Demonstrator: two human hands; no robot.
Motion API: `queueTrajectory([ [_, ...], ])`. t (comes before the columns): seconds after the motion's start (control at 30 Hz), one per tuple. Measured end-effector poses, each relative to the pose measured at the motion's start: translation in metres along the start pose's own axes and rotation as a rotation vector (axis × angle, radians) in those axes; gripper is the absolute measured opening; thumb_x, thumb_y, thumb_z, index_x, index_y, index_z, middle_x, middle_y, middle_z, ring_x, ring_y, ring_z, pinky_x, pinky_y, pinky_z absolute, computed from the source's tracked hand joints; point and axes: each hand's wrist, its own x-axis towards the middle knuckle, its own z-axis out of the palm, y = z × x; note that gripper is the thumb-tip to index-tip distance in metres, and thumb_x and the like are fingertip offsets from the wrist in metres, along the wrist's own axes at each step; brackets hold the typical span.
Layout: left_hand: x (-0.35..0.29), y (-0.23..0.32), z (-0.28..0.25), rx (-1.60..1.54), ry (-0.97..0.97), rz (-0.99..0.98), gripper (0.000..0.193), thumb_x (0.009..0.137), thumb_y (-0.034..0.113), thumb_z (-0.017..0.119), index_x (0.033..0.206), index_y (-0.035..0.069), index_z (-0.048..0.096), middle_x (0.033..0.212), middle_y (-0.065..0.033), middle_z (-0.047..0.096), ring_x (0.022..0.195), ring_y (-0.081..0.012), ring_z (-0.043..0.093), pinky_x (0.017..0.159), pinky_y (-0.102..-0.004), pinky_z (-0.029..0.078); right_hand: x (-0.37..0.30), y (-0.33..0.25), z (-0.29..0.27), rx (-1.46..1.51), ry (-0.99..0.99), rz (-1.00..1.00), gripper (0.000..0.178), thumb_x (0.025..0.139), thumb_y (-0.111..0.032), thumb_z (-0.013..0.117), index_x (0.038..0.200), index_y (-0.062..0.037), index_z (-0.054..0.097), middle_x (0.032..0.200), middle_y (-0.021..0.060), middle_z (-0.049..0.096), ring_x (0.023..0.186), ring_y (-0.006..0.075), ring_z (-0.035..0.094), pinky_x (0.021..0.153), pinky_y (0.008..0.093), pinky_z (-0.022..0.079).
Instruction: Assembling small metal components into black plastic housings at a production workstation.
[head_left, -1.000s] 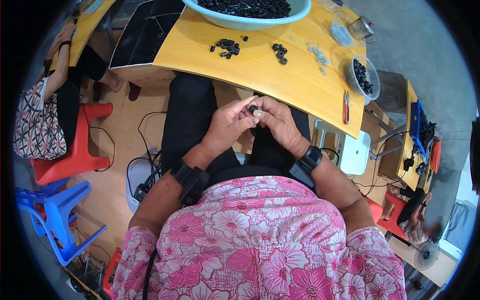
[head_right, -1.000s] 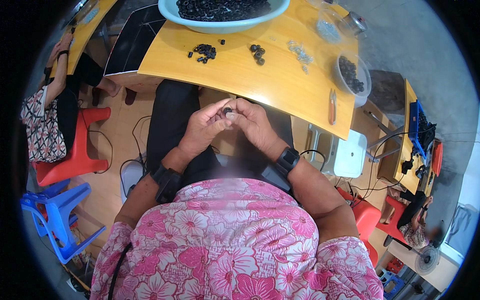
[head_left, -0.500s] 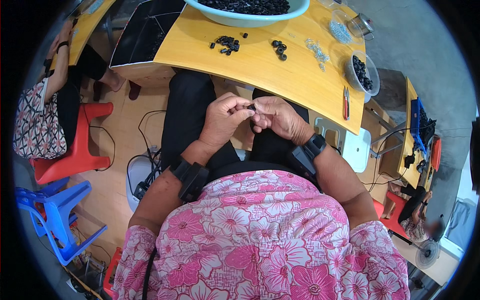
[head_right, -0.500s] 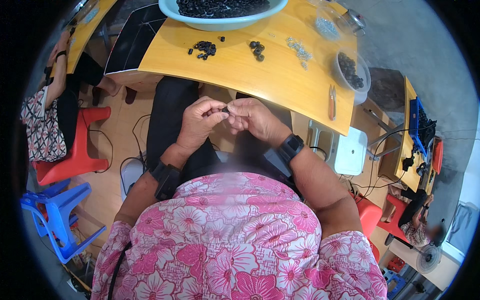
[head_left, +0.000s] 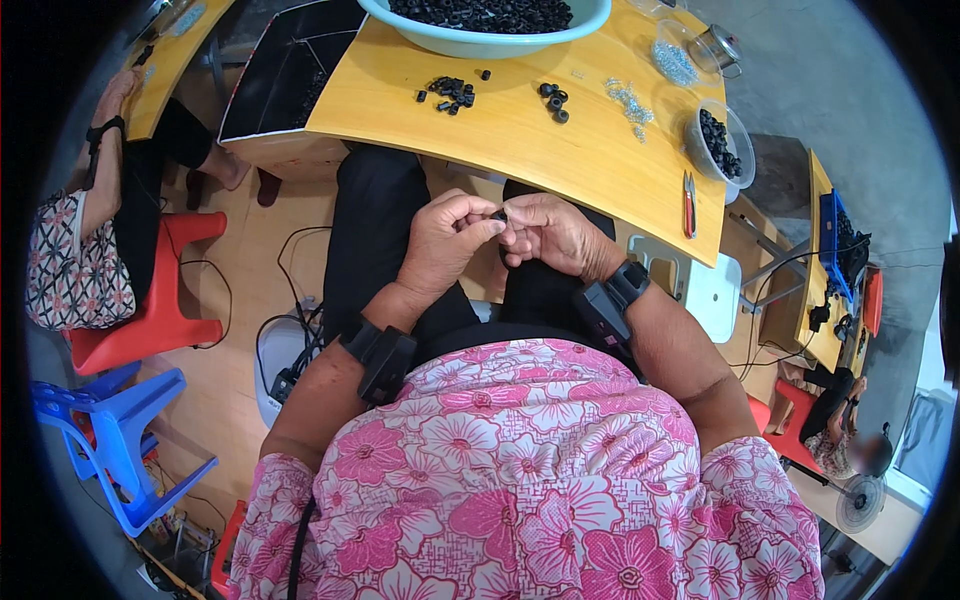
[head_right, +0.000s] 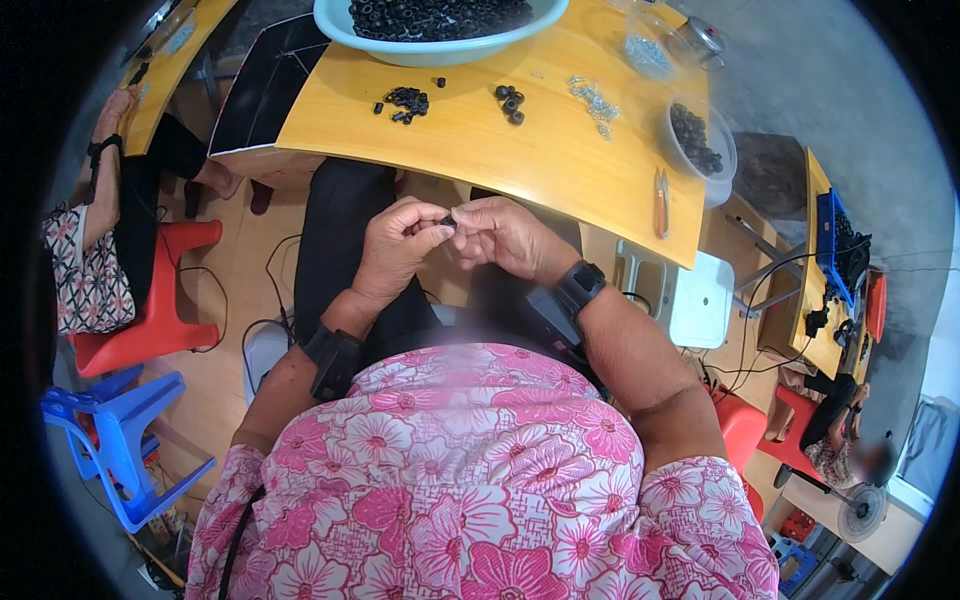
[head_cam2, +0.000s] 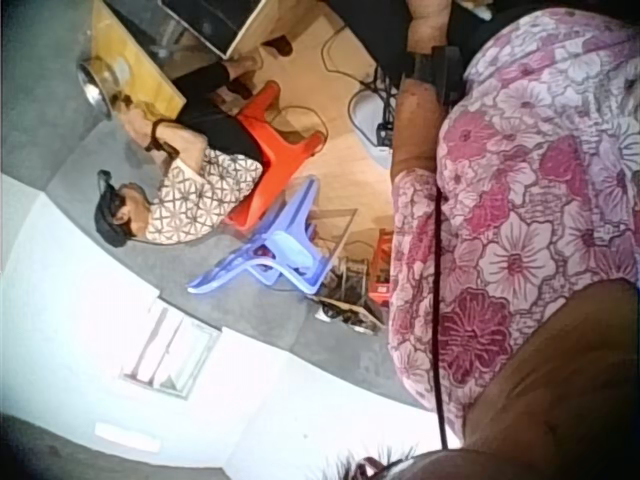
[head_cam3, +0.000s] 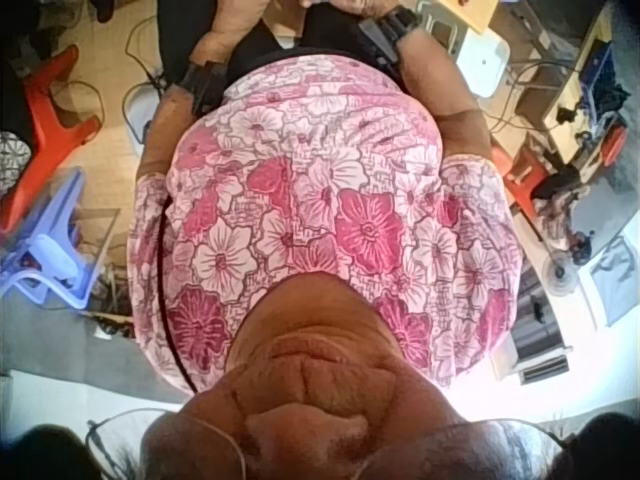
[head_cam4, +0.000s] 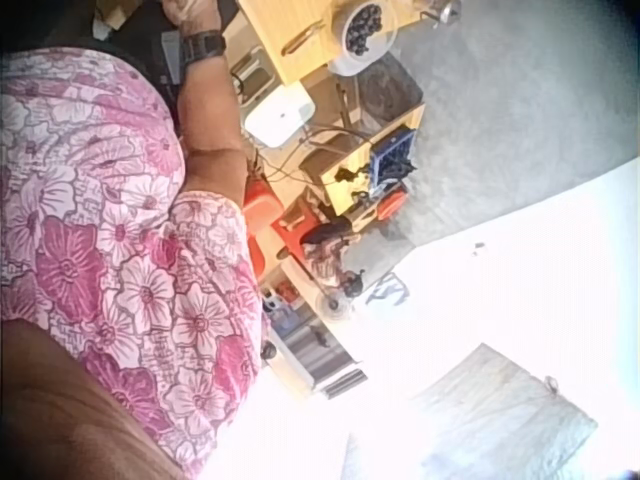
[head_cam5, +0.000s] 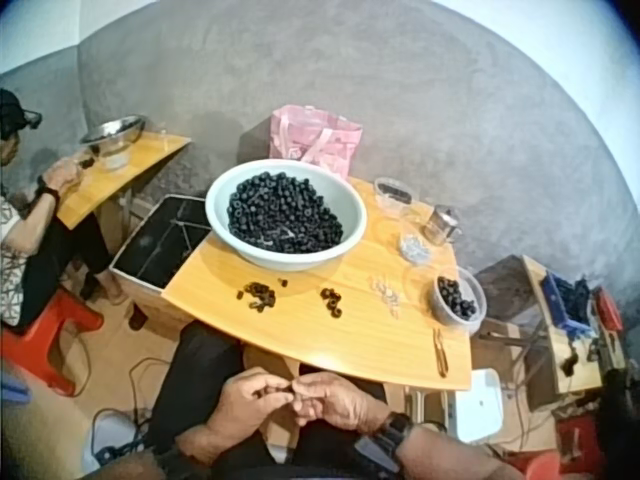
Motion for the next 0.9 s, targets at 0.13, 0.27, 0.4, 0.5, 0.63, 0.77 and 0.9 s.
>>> queueTrajectory([
  [0.13,0.0,0.002,-0.002,0.026,-0.001,0.008,0.012,0.077,0.005,0.07,0.089,0.001,0.067,0.077,0.0011,0.055,0.069,-0.0065,0.047,0.062,-0.0209,0.04,0.0,0.0,0.002,-0.013,0.034,0.016,0.027,0.092,-0.029,0.056,0.092,-0.003,0.062,0.078,0.0021,0.059,0.072,0.0116,0.058,0.068,0.0287,0.053],
  [0.27,0.0,0.001,-0.002,0.039,-0.004,0.035,0.013,0.077,0.004,0.07,0.089,0.0,0.067,0.076,0.0001,0.055,0.068,-0.0072,0.047,0.062,-0.0212,0.04,0.0,0.001,0.001,-0.035,0.068,0.018,0.027,0.092,-0.029,0.056,0.092,-0.0029,0.063,0.078,0.0022,0.06,0.071,0.0111,0.059,0.068,0.029,0.053],
  [0.4,0.0,-0.001,-0.002,0.068,-0.019,0.037,0.013,0.077,0.005,0.069,0.089,0.0,0.067,0.076,-0.0002,0.055,0.067,-0.0075,0.048,0.061,-0.0213,0.04,0.0,0.003,-0.002,-0.033,0.045,0.017,0.027,0.093,-0.029,0.056,0.093,-0.0028,0.063,0.078,0.0018,0.061,0.07,0.01,0.059,0.068,0.029,0.054],
  [0.5,-0.001,0.0,-0.003,0.057,-0.022,0.045,0.012,0.077,0.004,0.069,0.088,0.0,0.068,0.075,-0.0003,0.055,0.067,-0.0073,0.048,0.061,-0.021,0.04,0.001,0.003,-0.003,-0.044,0.018,0.025,0.027,0.092,-0.029,0.057,0.092,-0.0028,0.063,0.078,0.0013,0.061,0.068,0.009,0.057,0.067,0.0285,0.053],
  [0.63,-0.002,-0.004,-0.002,0.058,-0.037,0.035,0.019,0.079,0.006,0.068,0.097,0.0,0.067,0.075,0.0013,0.054,0.067,-0.0058,0.047,0.06,-0.0204,0.039,0.002,0.007,-0.001,-0.081,0.05,-0.023,0.022,0.092,-0.025,0.058,0.091,-0.0032,0.062,0.075,0.0006,0.059,0.063,0.0072,0.051,0.062,0.0252,0.048],
  [0.77,-0.003,-0.008,0.0,-0.171,-0.153,-0.179,0.037,0.087,0.013,0.064,0.121,0.0,0.057,0.087,0.0017,0.058,0.074,-0.0057,0.051,0.066,-0.0205,0.044,-0.002,0.01,0.017,-0.24,0.155,-0.171,0.016,0.091,-0.019,0.058,0.091,-0.0033,0.061,0.075,-0.0001,0.057,0.06,0.0062,0.045,0.06,0.0223,0.043],
  [0.9,-0.003,-0.002,0.001,-0.33,-0.279,-0.247,0.04,0.092,0.021,0.059,0.124,-0.002,0.053,0.095,-0.0051,0.063,0.08,-0.0081,0.06,0.07,-0.0214,0.05,-0.006,0.01,0.029,-0.543,0.289,-0.258,0.019,0.092,-0.016,0.056,0.102,-0.0005,0.059,0.077,-0.0003,0.056,0.063,0.0061,0.049,0.059,0.0214,0.044],
])
